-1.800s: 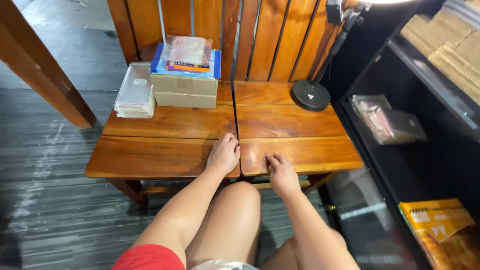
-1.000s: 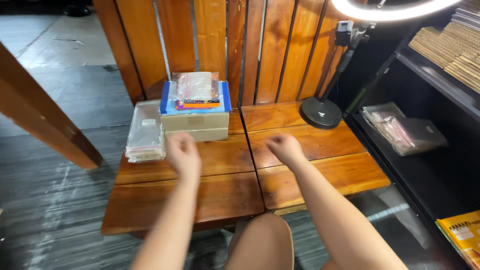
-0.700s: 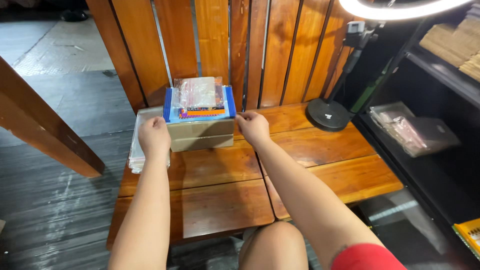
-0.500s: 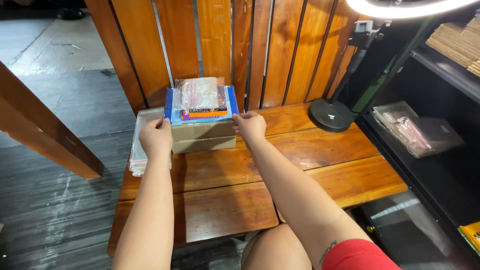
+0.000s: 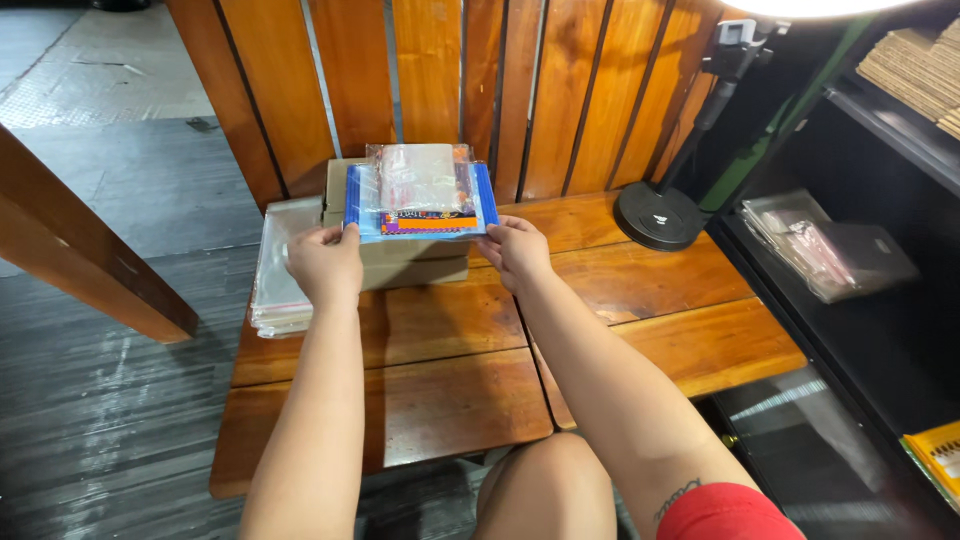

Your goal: The person sits on the floor and organizes a stack of colorful sticker packs. They pick up the packs from a wooden bench, separate them, and place them onto a shelf next to a stack of cardboard.

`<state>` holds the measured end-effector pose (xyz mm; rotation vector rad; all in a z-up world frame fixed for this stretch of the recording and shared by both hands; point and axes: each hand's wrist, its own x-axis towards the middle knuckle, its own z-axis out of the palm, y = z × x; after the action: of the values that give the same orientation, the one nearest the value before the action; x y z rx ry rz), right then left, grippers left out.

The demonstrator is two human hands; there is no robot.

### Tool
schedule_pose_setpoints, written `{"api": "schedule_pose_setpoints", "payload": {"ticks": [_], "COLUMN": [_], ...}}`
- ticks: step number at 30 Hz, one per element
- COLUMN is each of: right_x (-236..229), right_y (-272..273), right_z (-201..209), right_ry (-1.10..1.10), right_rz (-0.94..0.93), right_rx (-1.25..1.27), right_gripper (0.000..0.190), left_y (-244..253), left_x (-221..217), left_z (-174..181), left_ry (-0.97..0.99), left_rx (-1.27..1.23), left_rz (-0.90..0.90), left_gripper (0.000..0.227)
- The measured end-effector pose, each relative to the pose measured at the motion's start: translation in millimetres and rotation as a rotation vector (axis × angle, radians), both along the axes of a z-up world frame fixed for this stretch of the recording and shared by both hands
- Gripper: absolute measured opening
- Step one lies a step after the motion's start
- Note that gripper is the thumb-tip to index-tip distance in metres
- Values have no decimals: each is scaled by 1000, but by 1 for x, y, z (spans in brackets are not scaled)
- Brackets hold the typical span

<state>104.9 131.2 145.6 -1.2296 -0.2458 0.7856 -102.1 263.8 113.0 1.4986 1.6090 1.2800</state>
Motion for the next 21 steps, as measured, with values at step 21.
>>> {"api": "schedule_pose_setpoints", "payload": {"ticks": [21], "right_x": [122], "right_y": [-250], "right_z": [-48], "right_ry": [74], "right_rz": [-284], "right_rx": [41], "right_gripper": [29], "left_y": [-236], "left_x": [128], "left_z": [13], "left_ry": [-365], "left_rx": [-228], "left_rz": [-463], "left_gripper": [34]}}
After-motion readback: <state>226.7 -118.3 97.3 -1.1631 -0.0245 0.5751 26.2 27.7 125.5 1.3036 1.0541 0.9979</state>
